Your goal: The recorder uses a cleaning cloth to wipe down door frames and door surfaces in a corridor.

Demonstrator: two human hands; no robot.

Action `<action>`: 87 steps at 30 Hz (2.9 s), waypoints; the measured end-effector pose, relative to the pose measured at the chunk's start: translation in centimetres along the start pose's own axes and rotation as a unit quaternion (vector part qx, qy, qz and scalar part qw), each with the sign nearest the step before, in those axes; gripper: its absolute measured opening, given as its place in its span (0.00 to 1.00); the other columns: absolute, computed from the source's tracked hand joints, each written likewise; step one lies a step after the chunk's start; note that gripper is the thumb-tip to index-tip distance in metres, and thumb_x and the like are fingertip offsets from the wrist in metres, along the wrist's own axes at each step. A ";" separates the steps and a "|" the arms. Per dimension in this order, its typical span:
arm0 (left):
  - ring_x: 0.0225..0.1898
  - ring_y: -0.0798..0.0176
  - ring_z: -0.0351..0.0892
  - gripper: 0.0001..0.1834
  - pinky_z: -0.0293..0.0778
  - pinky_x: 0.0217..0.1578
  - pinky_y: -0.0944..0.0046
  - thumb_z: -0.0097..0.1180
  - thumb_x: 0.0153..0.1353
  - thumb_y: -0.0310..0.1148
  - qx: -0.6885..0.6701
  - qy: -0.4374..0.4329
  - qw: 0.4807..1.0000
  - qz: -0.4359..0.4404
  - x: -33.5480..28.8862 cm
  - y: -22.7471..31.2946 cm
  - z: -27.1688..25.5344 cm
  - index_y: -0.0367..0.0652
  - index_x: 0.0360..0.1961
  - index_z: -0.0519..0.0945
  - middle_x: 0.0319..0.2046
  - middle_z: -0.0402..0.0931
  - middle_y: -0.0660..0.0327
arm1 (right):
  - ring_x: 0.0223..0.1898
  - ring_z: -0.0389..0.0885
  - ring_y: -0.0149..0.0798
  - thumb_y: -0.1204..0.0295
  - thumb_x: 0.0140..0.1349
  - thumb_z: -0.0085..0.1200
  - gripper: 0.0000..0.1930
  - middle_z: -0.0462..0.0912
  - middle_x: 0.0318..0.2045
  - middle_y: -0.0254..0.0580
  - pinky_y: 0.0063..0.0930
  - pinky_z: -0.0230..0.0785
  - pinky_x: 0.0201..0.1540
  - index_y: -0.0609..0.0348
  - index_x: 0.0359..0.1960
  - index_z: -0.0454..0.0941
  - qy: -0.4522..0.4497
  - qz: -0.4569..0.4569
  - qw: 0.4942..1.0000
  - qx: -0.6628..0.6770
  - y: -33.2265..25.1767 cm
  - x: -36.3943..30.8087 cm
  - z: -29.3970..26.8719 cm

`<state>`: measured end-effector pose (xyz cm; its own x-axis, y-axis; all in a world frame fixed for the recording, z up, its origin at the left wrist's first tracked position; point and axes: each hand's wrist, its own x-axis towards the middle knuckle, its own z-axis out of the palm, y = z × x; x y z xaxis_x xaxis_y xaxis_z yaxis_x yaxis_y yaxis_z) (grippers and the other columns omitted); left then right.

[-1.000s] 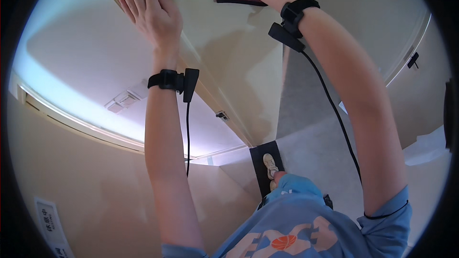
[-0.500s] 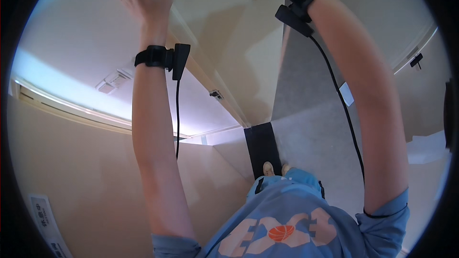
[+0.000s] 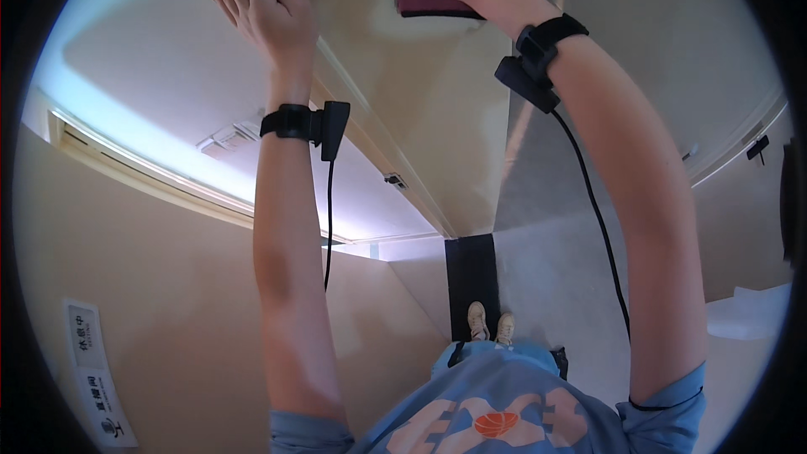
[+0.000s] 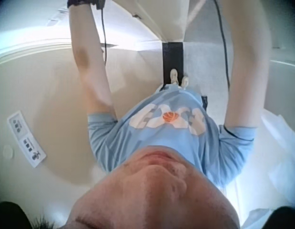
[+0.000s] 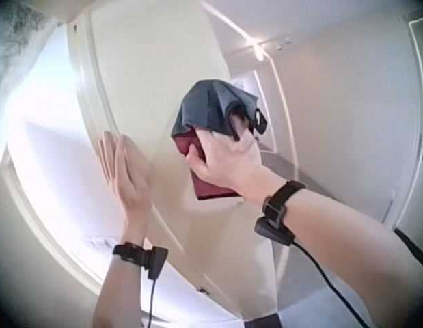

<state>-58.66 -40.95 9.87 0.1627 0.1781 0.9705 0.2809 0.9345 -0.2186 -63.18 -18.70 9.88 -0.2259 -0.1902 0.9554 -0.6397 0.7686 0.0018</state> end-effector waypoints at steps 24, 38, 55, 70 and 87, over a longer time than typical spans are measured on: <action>0.76 0.38 0.56 0.21 0.52 0.74 0.44 0.45 0.75 0.27 0.049 -0.031 0.998 -0.038 0.3 0.4 -1.0 0.41 0.67 0.76 0.75 0.61 0.46 | 0.40 0.86 0.59 0.55 0.57 0.57 0.20 0.88 0.29 0.36 0.47 0.82 0.46 0.43 0.50 0.85 0.138 -0.021 0.990 -0.035 -0.4 -0.9 0.9; 0.77 0.43 0.55 0.24 0.50 0.75 0.44 0.46 0.72 0.24 0.033 -0.052 0.995 -0.079 0.1 0.1 -1.4 0.47 0.67 0.75 0.75 0.61 0.53 | 0.57 0.81 0.53 0.53 0.62 0.50 0.28 0.86 0.49 0.46 0.63 0.59 0.68 0.51 0.61 0.75 -0.174 0.070 0.982 -0.019 -0.5 -4.8 0.4; 0.76 0.45 0.58 0.23 0.55 0.74 0.44 0.51 0.71 0.24 0.005 -0.058 0.993 -0.101 0.6 -0.2 -2.4 0.48 0.66 0.76 0.75 0.62 0.57 | 0.63 0.74 0.57 0.57 0.57 0.55 0.34 0.78 0.62 0.51 0.49 0.67 0.61 0.57 0.66 0.74 -0.008 -0.072 0.994 -0.086 1.2 -7.4 1.6; 0.76 0.46 0.58 0.26 0.56 0.74 0.45 0.53 0.67 0.22 0.010 -0.059 0.992 -0.114 0.7 0.3 -3.0 0.47 0.66 0.75 0.75 0.60 0.58 | 0.64 0.74 0.58 0.55 0.64 0.52 0.32 0.80 0.58 0.62 0.61 0.55 0.71 0.63 0.65 0.73 -0.017 -0.021 0.997 -0.066 -1.1 -4.0 1.1; 0.75 0.45 0.59 0.23 0.56 0.73 0.44 0.51 0.70 0.23 0.030 -0.038 0.995 -0.091 0.9 0.0 -2.7 0.49 0.65 0.76 0.74 0.63 0.57 | 0.73 0.65 0.53 0.45 0.71 0.39 0.38 0.72 0.70 0.53 0.51 0.49 0.76 0.58 0.74 0.63 0.084 0.026 0.996 0.015 -2.1 15.0 -2.8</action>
<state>-55.97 -41.65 10.46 0.0422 0.0241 0.9988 0.2414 0.9699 -0.0336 -63.13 -21.43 25.03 -0.1343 -0.0430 0.9900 -0.6531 0.7553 -0.0558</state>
